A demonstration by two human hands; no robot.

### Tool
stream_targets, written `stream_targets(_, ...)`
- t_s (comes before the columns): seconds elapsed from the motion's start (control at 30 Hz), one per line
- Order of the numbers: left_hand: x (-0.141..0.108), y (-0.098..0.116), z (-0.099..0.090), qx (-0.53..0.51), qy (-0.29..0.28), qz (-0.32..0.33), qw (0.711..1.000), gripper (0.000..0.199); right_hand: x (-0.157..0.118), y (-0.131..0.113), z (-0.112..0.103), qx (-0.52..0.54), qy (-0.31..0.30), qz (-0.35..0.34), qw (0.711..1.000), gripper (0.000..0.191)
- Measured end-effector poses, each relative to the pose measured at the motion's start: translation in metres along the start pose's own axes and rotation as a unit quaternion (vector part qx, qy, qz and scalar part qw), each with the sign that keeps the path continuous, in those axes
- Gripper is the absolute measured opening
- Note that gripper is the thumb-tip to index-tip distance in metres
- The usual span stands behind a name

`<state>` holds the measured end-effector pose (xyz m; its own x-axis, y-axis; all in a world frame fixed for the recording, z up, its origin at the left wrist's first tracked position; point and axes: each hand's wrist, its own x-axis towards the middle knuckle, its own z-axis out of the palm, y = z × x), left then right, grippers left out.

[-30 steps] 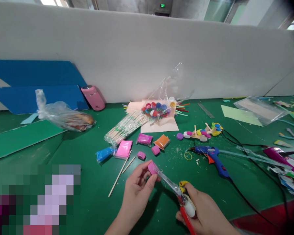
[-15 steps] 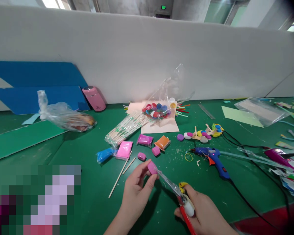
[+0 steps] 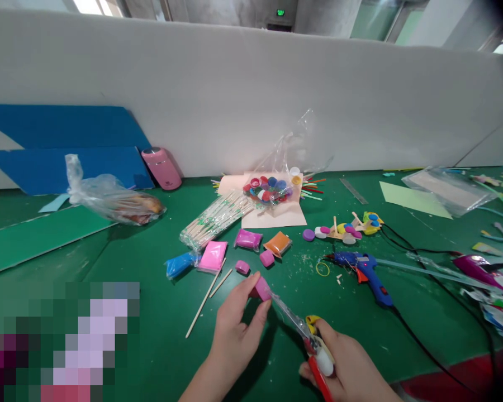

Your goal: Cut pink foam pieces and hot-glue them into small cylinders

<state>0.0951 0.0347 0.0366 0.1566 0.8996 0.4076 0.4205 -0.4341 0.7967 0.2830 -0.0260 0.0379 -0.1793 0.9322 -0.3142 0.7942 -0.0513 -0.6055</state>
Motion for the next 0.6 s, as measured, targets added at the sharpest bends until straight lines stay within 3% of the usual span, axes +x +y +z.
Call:
stream_targets(0.17, 0.000, 0.004, 0.002, -0.091, -0.002, -0.076, 0.993, 0.038, 0.000, 0.002, 0.002, 0.011, 0.005, 0.009, 1.000, 0.023)
stream_targets(0.27, 0.004, 0.008, 0.001, -0.189, -0.020, -0.167, 0.967, 0.039, -0.002, 0.002, 0.000, 0.007, 0.016, 0.006, 1.000, 0.024)
stream_targets(0.33, 0.007, 0.010, -0.001, -0.225, -0.032, -0.195, 0.954, 0.035, -0.003, 0.001, -0.001, 0.011, 0.015, 0.005, 1.000, 0.025)
stream_targets(0.6, 0.000, 0.005, 0.003, -0.104, -0.003, -0.115, 0.988, 0.033, -0.003, 0.001, -0.001, 0.020, 0.010, 0.000, 1.000, 0.027)
